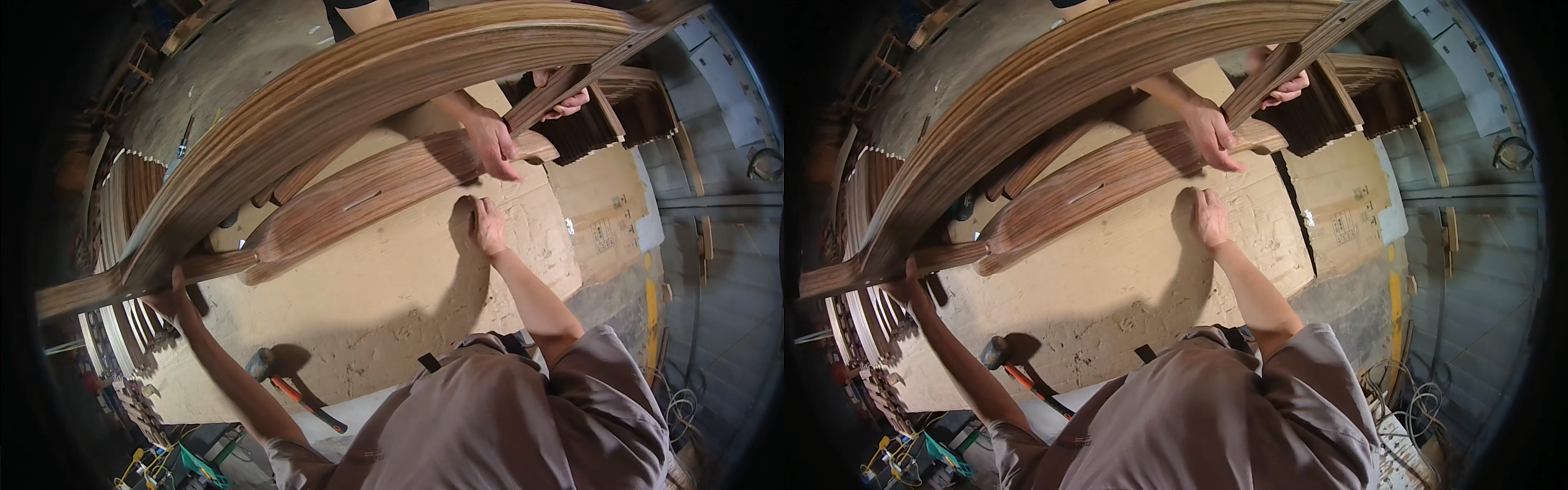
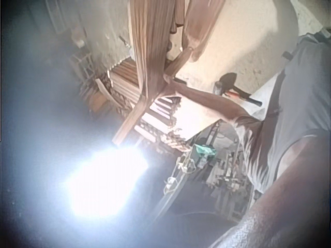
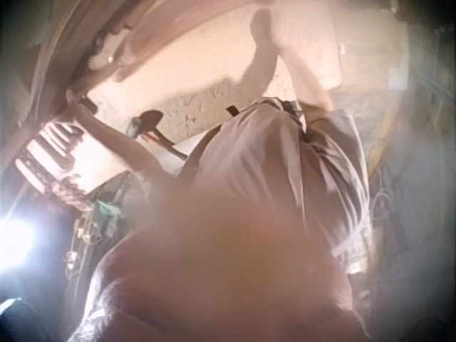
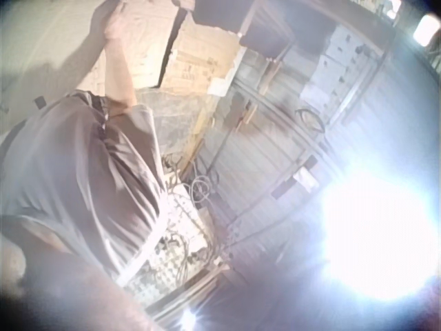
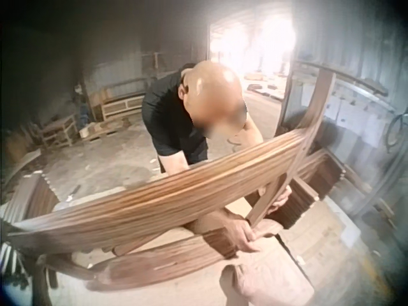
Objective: The person picks up a tool and walks to a workstation, assists another person in assembling a wooden chair frame, and then carries a large wooden panel across a factory floor.
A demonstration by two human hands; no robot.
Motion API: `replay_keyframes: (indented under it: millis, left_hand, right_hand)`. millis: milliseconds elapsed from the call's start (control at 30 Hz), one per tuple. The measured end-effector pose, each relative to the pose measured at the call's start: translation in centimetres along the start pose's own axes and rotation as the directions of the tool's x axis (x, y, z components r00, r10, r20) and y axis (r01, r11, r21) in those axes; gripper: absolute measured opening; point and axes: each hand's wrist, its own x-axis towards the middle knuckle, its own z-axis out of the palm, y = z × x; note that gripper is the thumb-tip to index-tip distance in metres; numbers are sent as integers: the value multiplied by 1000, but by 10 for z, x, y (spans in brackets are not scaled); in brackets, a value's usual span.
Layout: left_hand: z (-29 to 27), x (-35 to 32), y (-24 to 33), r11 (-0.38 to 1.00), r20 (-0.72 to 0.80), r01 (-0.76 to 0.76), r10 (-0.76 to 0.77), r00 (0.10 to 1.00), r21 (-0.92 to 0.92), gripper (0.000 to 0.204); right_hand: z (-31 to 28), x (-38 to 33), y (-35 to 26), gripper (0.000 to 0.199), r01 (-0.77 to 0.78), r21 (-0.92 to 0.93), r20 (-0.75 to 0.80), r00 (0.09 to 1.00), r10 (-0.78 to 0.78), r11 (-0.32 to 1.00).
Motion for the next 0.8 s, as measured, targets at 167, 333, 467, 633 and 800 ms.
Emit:
replay_keyframes:
  millis: [167,333,467,633,800]
  left_hand:
    - [-8,2,-29,993,29,-64,68,997,-99,85]
    - [-28,-26,-90,952,-33,212,-225,974,-223,63]
    - [-3,-66,-109,886,8,461,-461,887,-50,53]
    - [-19,-82,-160,690,324,697,-625,710,-196,58]
    - [54,-101,-57,862,131,506,-502,855,-1,58]
  right_hand:
    - [-4,-6,-6,27,24,4,-46,999,-23,1000]
    - [-4,1,-9,26,18,9,-35,999,-18,1000]
    - [-7,-5,-15,27,3,-7,-93,996,-3,1000]
    - [-7,-5,-19,24,1,16,-87,996,0,1000]
    - [-12,-8,-1,24,-33,-17,-106,994,31,999]
